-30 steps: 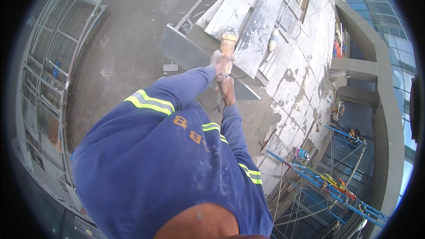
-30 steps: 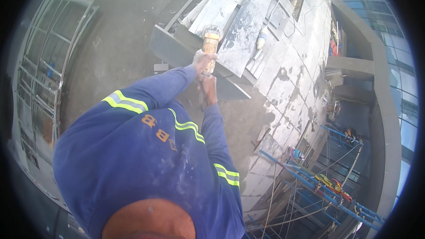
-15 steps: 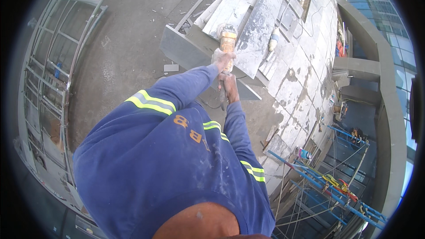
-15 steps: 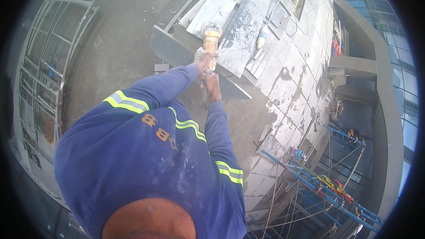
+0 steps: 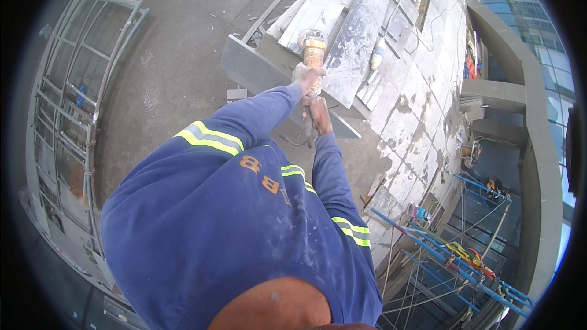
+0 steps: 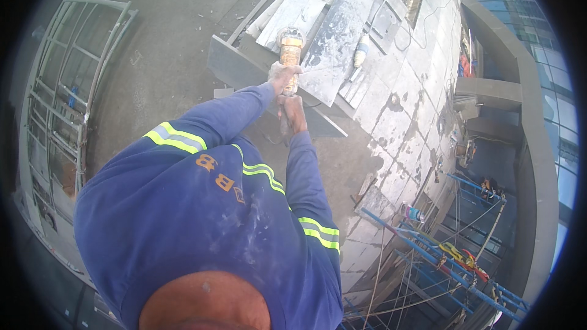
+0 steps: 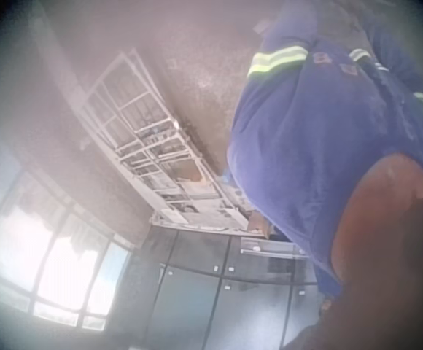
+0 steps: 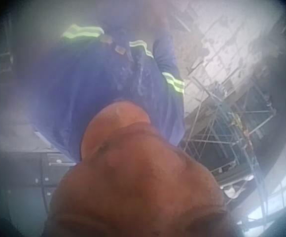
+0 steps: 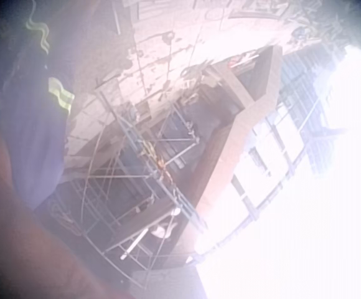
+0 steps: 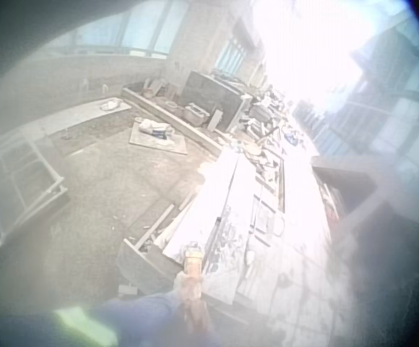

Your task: The person uses an angle grinder to cut or grind a stack of stone slabs on a construction site. The worker holds the tool with both hands and moves it along the slab edges, generating dust and debris throughout the clip.

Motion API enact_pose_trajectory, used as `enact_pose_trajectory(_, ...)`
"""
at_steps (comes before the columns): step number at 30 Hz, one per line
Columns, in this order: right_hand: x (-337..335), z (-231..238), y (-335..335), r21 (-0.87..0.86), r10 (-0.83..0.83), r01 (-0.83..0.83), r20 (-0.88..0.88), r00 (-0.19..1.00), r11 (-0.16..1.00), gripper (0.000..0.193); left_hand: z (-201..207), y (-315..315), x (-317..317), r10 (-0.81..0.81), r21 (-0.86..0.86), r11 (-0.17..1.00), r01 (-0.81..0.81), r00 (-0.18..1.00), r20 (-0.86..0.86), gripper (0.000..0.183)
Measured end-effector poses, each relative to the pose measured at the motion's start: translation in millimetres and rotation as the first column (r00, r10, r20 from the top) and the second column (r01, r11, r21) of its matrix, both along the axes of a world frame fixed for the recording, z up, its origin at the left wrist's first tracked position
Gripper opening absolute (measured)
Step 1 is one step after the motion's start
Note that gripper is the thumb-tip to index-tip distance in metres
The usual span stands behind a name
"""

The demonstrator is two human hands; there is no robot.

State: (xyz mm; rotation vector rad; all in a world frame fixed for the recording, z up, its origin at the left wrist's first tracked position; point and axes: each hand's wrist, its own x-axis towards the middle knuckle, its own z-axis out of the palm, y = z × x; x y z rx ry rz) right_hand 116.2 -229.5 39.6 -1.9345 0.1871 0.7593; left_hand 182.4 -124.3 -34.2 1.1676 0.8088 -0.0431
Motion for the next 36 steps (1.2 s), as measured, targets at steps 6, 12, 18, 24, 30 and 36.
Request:
enact_pose_trajectory(6, 10, -6, -2, -0.004, 0.030, -0.030, -0.030, 0.999, 1.000, 0.019, -10, 6, 10, -0.059, -0.157, 0.986, 0.061, 0.998, 0.016, 0.075)
enact_pose_trajectory(12, 12, -13, 0, 0.018, -0.001, 0.002, -0.067, 0.998, 1.000, 0.018, 14, 12, 3, -0.039, -0.132, 0.990, 0.046, 0.998, 0.050, 0.058)
enact_pose_trajectory(18, 11, -11, 0, 0.020, -0.049, 0.050, -0.040, 0.998, 0.999, 0.016, 44, 15, -7, -0.022, -0.157, 0.987, 0.036, 0.996, 0.088, 0.041)
enact_pose_trajectory(24, 9, -2, 10, -0.010, 0.009, -0.009, -0.050, 0.999, 1.000, 0.013, 8, 19, 4, -0.032, -0.123, 0.992, 0.039, 0.998, 0.056, 0.043)
enact_pose_trajectory(30, -15, -8, -8, 0.013, -0.038, 0.039, -0.036, 0.999, 0.999, 0.019, 27, 3, -26, -0.090, -0.018, 0.996, 0.089, 0.996, -0.022, 0.057)
enact_pose_trajectory(36, -21, 4, -8, -0.020, 0.028, -0.029, -0.041, 0.999, 0.999, 0.020, 25, 3, -34, -0.055, -0.021, 0.998, 0.055, 0.998, -0.026, 0.054)
